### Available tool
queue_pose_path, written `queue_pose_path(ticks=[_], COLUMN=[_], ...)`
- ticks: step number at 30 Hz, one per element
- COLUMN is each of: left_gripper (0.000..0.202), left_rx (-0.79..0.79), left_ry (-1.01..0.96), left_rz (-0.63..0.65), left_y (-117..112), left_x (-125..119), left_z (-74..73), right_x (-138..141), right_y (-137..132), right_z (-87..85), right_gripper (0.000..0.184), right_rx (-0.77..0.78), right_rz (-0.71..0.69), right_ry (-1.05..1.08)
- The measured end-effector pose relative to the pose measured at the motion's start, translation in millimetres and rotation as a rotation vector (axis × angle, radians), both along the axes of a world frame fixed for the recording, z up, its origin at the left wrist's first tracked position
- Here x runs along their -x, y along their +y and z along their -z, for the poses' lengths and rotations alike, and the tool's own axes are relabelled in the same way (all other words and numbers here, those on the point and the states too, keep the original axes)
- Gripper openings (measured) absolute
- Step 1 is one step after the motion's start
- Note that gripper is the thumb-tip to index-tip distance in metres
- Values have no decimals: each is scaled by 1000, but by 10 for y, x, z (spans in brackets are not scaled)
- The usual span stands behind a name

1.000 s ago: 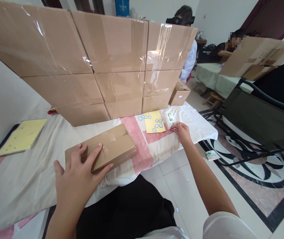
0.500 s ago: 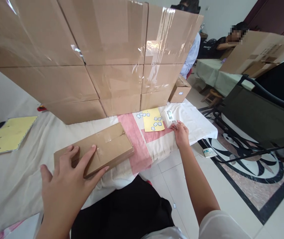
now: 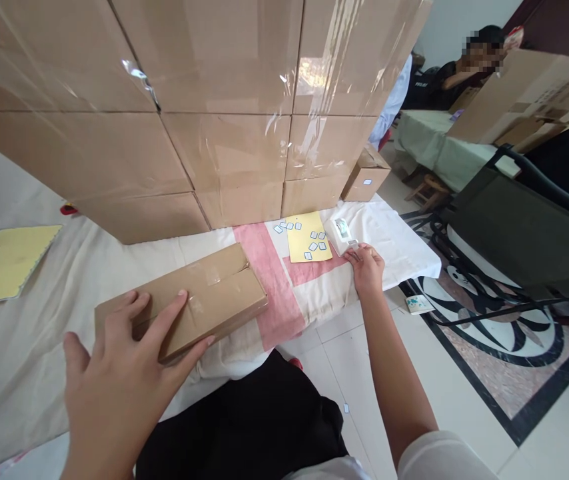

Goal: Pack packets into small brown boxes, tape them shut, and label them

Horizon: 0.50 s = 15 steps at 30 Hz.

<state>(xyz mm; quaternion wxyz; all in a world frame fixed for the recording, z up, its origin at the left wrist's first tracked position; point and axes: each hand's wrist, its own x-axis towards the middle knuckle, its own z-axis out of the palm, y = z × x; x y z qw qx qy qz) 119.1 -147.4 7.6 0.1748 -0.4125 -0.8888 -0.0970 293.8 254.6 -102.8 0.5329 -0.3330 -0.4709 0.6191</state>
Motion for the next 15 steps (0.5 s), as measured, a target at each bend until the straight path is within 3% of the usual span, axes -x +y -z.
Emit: queue_pose_path(ticks=[5,11,15], left_gripper=[53,53,54], left_rx=[10,-8,-25], left_ry=[10,17,-17], left_rz=[-5,-5,-12], left_y=[-3,-17,-22], left_x=[-7,2,8], left_z=[0,35,54], right_x=[9,10,4], right_y=[-30,-41,-39], right_z=[-23,-53,-47], right_gripper=[31,53,54], right_rx=[11,10,15], right_rz=[12,-11,8], right_ry=[-8,-14,-41])
